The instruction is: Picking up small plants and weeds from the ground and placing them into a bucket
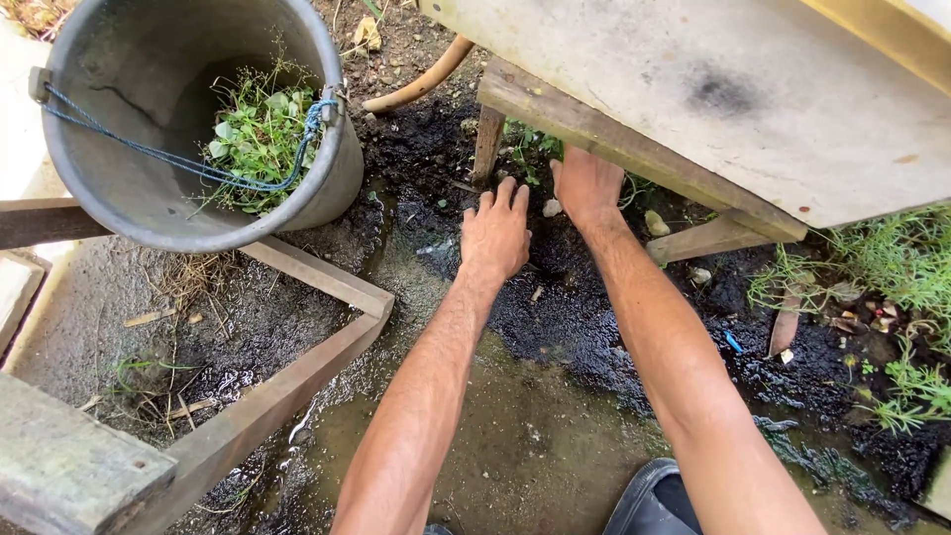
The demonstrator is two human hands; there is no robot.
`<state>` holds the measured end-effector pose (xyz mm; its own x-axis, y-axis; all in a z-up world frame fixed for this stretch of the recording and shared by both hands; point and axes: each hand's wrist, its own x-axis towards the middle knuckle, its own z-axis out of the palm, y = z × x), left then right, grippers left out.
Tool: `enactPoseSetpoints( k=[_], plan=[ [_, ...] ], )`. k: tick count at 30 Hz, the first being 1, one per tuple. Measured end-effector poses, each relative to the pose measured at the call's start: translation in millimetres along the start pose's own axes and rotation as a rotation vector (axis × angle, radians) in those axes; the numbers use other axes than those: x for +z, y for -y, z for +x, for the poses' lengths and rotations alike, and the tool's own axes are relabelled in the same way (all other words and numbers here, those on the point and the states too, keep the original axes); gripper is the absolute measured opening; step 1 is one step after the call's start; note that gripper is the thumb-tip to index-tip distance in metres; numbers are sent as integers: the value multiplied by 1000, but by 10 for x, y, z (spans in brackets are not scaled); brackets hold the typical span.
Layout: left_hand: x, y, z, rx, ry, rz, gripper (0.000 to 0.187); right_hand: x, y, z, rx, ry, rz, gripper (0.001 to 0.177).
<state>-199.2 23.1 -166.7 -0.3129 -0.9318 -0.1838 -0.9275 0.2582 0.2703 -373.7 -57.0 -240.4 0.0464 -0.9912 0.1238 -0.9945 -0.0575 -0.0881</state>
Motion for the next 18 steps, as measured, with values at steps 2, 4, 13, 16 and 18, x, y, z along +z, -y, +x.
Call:
enactPoseSetpoints(
  k=[2, 4, 13, 16, 18],
  plan=[
    [12, 0, 11, -8, 2, -8, 72, 183, -9, -6, -26, -89, 24, 25],
    [17, 10, 1, -16, 4, -16, 72, 278, 12, 10, -52, -179, 50, 17],
    [106, 198, -20, -19, 19, -103, 70, 255, 146, 282, -62, -60, 82, 18],
    [117, 227, -35, -10, 10, -119, 69, 236, 160, 334, -55, -22, 86, 18],
    [134, 243, -43, -4, 3, -125, 69, 218, 175, 362, -48, 10, 90, 19]
  ],
)
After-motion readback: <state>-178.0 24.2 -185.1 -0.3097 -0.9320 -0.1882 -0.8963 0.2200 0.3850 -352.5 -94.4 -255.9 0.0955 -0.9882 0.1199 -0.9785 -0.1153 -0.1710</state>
